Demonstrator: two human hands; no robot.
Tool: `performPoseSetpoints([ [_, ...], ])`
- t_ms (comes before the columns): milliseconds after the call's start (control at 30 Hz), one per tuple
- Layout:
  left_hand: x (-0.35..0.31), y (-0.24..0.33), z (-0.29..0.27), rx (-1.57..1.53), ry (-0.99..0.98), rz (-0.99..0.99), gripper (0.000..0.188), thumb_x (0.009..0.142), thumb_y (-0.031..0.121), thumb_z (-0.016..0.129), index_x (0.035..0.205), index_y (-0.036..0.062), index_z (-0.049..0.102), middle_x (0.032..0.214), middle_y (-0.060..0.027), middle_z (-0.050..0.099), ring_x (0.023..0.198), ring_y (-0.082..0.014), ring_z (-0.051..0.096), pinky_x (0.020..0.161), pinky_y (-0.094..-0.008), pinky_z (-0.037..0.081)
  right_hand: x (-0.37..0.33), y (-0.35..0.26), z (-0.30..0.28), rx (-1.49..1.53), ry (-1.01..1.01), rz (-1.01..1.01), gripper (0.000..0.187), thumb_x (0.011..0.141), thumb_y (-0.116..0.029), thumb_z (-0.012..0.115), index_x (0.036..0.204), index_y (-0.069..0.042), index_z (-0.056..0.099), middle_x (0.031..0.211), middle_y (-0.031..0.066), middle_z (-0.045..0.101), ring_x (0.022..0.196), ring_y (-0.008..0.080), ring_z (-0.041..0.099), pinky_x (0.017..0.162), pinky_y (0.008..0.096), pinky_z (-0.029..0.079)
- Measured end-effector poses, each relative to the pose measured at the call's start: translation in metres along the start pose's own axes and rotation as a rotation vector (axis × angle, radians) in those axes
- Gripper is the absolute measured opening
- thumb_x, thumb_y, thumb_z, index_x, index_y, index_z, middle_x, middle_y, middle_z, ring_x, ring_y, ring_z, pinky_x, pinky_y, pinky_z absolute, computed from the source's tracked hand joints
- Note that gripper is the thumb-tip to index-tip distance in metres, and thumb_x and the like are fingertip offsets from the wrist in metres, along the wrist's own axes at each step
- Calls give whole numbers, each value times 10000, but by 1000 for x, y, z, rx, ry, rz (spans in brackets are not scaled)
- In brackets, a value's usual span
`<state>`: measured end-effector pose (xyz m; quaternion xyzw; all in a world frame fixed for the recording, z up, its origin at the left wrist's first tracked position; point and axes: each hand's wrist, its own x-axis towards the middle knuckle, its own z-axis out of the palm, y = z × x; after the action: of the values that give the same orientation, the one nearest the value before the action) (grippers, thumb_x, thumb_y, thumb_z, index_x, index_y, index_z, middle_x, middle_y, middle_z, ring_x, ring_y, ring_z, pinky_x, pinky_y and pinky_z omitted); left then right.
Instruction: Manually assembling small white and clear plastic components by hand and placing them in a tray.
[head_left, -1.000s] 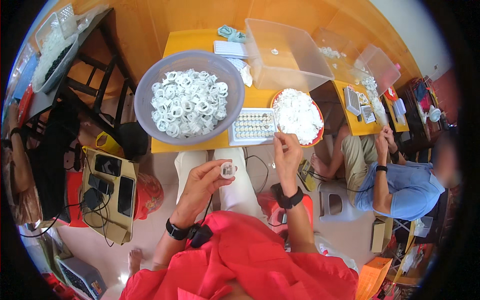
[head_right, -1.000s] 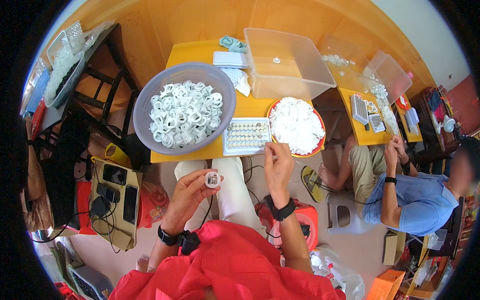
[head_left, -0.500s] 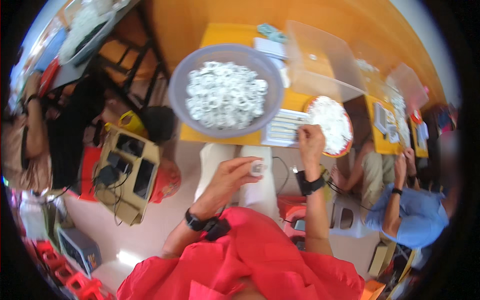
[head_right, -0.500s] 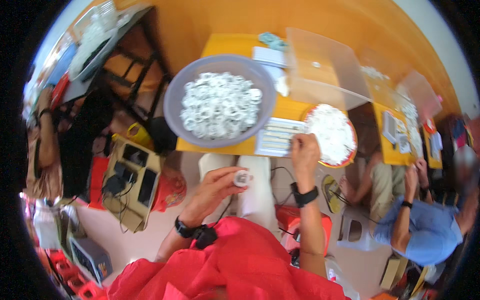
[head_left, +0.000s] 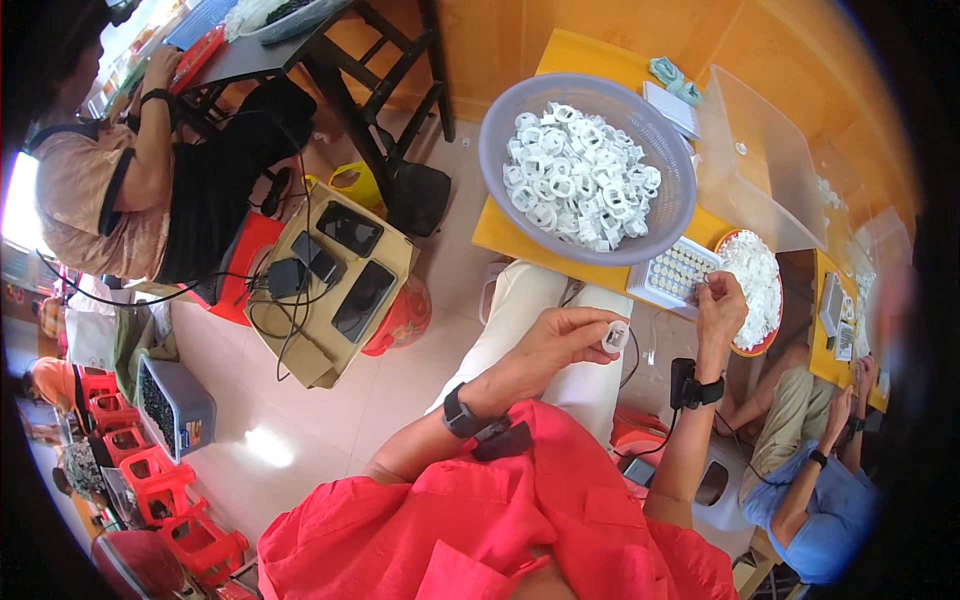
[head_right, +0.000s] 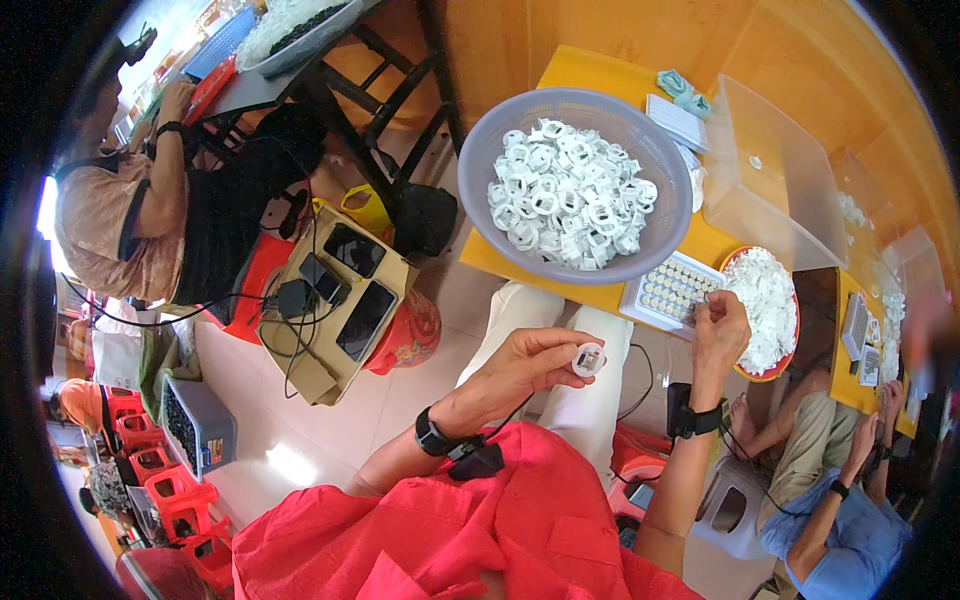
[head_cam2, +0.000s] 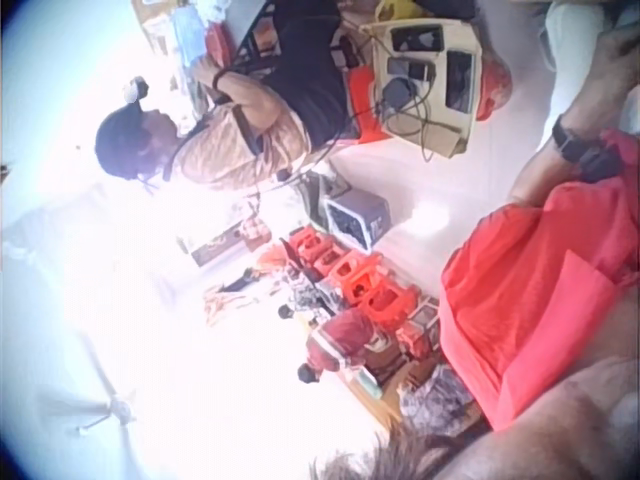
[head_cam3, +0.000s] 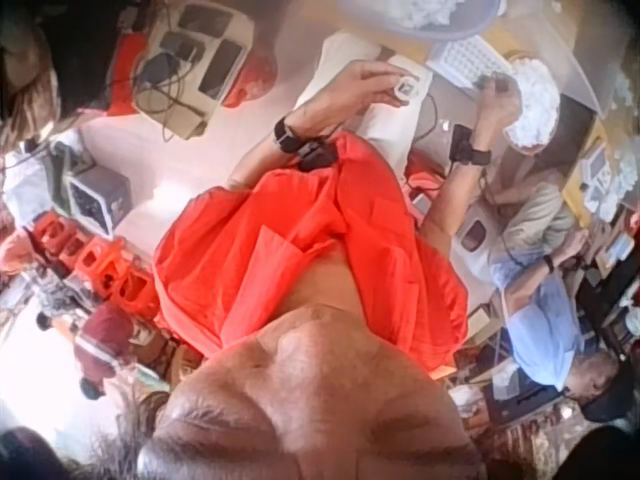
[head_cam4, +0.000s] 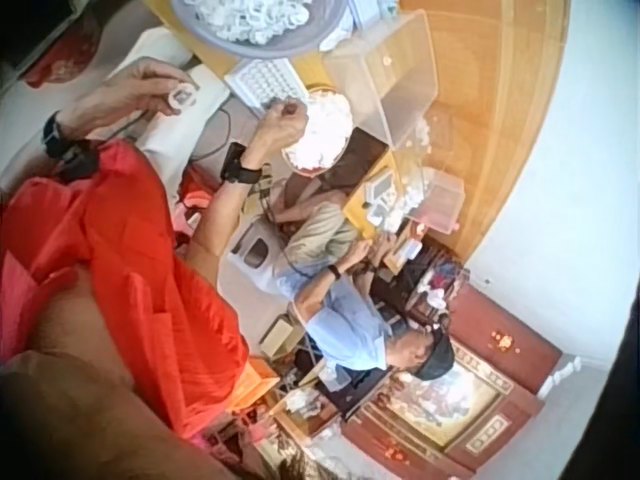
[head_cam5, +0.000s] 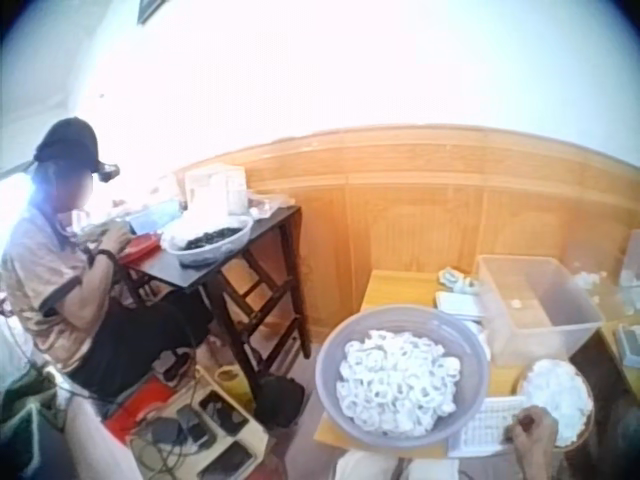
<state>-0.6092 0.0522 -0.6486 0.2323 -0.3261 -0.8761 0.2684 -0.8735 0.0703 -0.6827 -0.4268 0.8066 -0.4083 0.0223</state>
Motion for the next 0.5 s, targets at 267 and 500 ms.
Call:
performPoseSetpoints([
  [267,-1,1,1,4,-11,-3,286,914,144,471,1137,-22,537,1021,-88,584,892,-169,594,783,-252,500,-5,-2,-6,159,83,-50,153,721,27,612,872,4,611,712,50,596,619,114,558,585,253,456],
  [500,1,0,2,0,-2,5,284,912,146,474,1132,-21,540,1019,-87,587,898,-160,590,779,-257,503,-44,-47,-26,777,-388,309,143,724,17,639,865,-7,641,754,17,595,656,59,529,622,188,404],
])
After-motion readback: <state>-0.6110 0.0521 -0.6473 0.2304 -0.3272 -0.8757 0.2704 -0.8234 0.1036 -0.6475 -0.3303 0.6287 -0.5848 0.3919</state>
